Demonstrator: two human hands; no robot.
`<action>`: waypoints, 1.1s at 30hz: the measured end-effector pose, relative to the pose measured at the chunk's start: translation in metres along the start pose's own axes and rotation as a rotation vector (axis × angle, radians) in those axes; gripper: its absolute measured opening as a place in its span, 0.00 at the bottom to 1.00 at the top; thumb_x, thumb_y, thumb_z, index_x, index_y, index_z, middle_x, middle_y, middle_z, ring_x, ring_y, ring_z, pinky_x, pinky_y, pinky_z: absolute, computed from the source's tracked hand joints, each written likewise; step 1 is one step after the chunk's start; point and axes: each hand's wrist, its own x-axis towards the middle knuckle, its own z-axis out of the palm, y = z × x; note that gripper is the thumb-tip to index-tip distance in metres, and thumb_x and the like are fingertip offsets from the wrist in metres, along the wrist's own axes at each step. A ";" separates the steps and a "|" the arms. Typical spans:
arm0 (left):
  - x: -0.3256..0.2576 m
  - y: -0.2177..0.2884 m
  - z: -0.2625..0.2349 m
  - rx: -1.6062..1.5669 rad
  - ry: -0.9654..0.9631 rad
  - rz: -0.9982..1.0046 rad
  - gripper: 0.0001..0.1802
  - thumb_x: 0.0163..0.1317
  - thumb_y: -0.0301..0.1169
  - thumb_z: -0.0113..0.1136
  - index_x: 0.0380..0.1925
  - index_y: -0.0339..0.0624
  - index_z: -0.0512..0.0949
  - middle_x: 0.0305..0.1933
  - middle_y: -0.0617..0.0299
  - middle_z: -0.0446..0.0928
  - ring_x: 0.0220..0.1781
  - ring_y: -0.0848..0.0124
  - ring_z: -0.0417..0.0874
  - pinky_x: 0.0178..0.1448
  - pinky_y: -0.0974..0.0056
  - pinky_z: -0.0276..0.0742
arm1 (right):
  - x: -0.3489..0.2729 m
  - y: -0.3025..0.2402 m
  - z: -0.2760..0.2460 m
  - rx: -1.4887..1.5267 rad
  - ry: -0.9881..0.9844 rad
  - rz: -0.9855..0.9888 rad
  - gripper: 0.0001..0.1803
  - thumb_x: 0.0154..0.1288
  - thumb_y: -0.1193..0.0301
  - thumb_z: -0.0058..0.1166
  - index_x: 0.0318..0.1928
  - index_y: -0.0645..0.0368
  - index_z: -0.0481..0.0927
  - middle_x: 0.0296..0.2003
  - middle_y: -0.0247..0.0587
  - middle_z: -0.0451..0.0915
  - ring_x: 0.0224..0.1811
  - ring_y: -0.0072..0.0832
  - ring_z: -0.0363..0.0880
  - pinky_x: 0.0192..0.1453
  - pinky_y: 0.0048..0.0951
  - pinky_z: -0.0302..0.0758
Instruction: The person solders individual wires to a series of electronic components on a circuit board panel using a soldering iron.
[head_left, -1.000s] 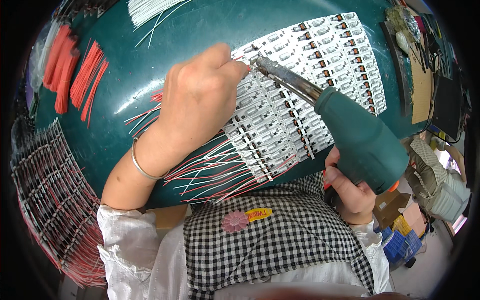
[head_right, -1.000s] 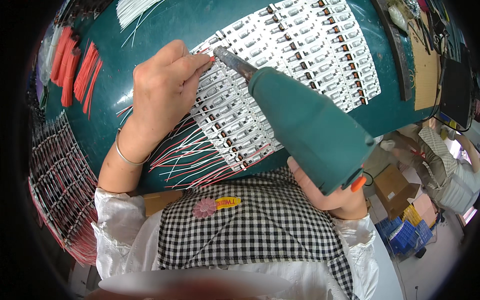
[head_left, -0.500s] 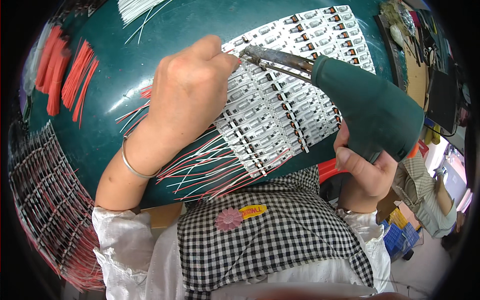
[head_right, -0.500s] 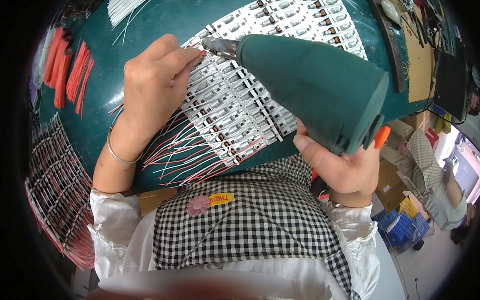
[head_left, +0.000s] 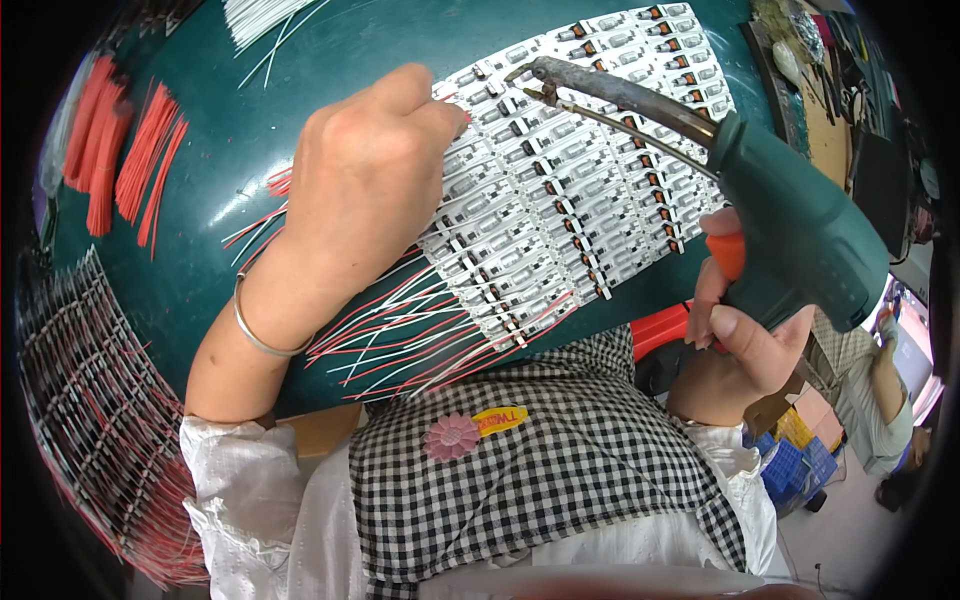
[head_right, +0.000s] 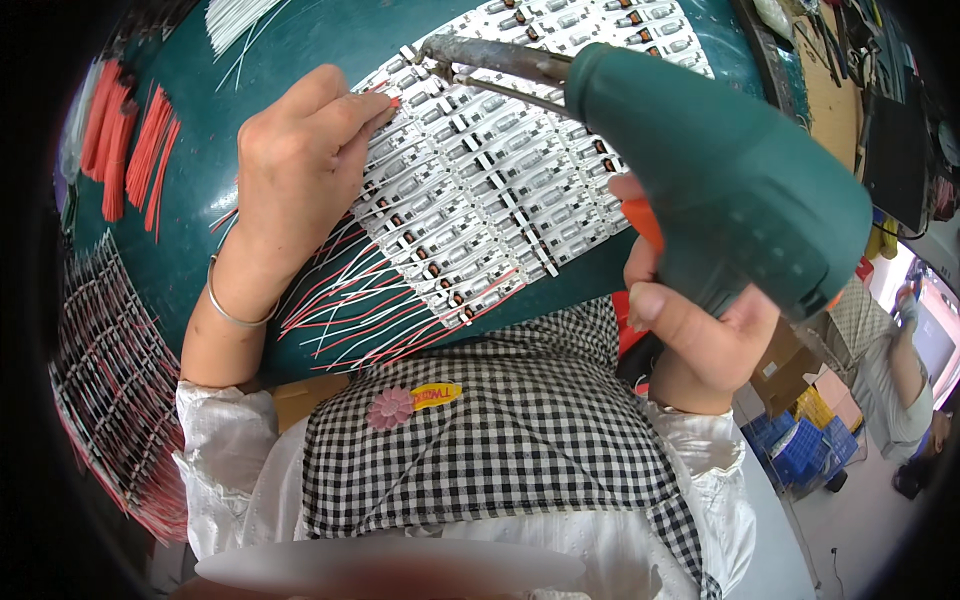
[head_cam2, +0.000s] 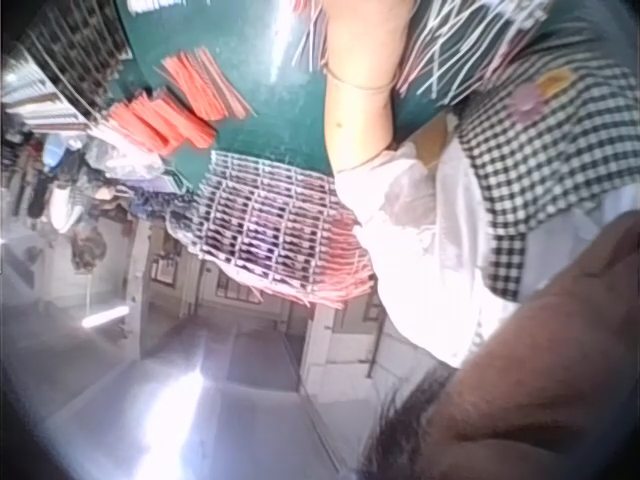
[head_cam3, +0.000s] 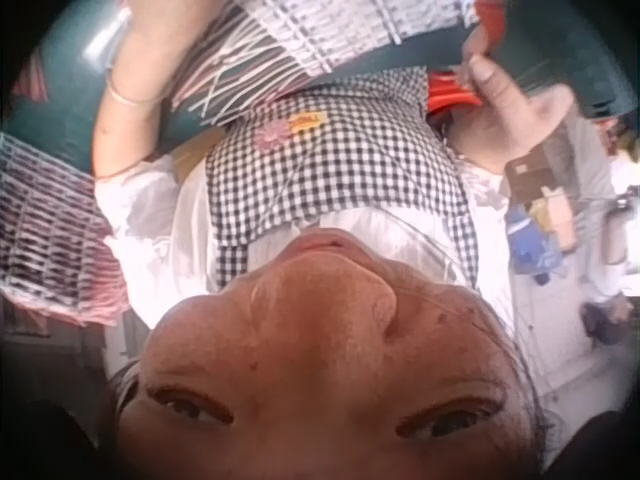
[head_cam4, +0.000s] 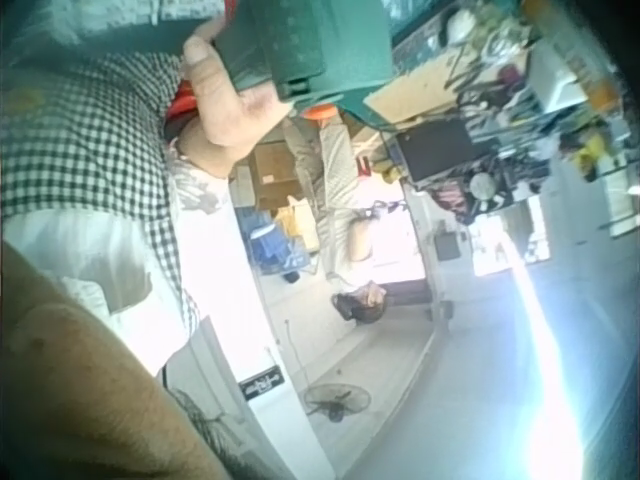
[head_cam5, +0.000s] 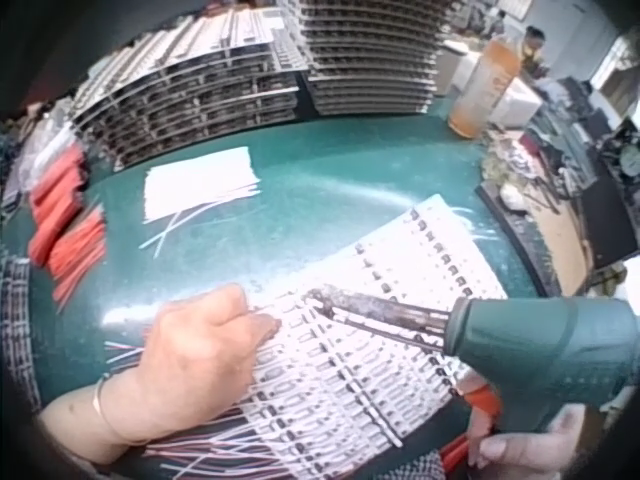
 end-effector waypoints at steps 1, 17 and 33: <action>0.001 0.000 0.000 -0.003 0.001 0.003 0.07 0.47 0.20 0.69 0.28 0.39 0.82 0.22 0.60 0.69 0.20 0.64 0.74 0.24 0.63 0.70 | -0.003 0.001 0.003 -0.002 0.004 -0.002 0.37 0.43 0.86 0.58 0.59 0.77 0.64 0.50 0.72 0.74 0.31 0.35 0.77 0.31 0.28 0.74; -0.005 -0.001 0.001 0.015 -0.005 -0.018 0.07 0.47 0.20 0.68 0.28 0.38 0.83 0.22 0.59 0.69 0.20 0.63 0.74 0.24 0.61 0.69 | -0.005 0.007 0.012 -0.301 -0.016 0.166 0.21 0.51 0.84 0.63 0.48 0.69 0.77 0.38 0.41 0.82 0.39 0.26 0.79 0.44 0.26 0.76; -0.007 -0.004 0.003 0.051 -0.034 -0.006 0.06 0.48 0.21 0.67 0.29 0.39 0.83 0.23 0.60 0.70 0.21 0.62 0.75 0.25 0.60 0.72 | 0.001 0.011 0.012 -0.188 0.097 -0.005 0.37 0.48 0.72 0.59 0.55 0.86 0.62 0.42 0.64 0.75 0.12 0.26 0.70 0.15 0.23 0.68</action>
